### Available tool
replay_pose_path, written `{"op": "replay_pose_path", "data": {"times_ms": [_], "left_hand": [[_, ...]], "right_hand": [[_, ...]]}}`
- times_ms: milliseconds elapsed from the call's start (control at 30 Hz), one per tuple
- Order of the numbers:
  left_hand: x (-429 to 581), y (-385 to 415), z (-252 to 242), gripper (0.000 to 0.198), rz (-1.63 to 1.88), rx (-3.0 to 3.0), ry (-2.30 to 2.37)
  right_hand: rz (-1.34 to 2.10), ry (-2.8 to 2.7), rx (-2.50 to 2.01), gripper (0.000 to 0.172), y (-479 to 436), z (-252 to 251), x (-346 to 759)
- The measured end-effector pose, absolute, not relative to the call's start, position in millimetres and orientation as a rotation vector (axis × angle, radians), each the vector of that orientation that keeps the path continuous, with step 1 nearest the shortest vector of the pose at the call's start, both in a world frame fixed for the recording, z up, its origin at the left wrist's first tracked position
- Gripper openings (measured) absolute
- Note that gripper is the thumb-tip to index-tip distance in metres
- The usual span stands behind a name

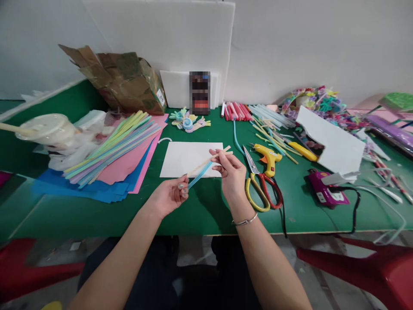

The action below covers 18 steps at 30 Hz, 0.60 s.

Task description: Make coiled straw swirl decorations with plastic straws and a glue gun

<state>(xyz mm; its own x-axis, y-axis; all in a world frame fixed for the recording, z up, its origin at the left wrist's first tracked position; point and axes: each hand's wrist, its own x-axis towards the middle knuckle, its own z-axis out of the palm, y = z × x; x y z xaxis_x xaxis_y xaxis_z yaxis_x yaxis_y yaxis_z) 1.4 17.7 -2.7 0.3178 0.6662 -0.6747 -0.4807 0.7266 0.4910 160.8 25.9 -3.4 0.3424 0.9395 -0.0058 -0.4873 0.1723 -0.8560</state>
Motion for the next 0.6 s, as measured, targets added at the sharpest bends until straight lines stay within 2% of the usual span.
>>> {"op": "replay_pose_path", "data": {"times_ms": [100,200,333,500,600], "left_hand": [[4,15,-4,0.023,0.692,0.152,0.911],[7,13,-8,0.023,0.695,0.396,0.895],[9,11,-16,0.008,0.925,1.242,1.113],[8,5,-27,0.03,1.292,2.16,1.472],[6,5,-27,0.028,1.446,2.449,1.477]], "right_hand": [[1.119,-0.633,-0.85,0.008,25,-3,162],[1.122,-0.628,-0.84,0.008,26,-4,165],[1.086,-0.587,-0.898,0.009,27,-5,166],[1.055,-0.555,-0.97,0.01,28,-6,165],[1.046,-0.523,-0.989,0.01,29,-6,165]]}}
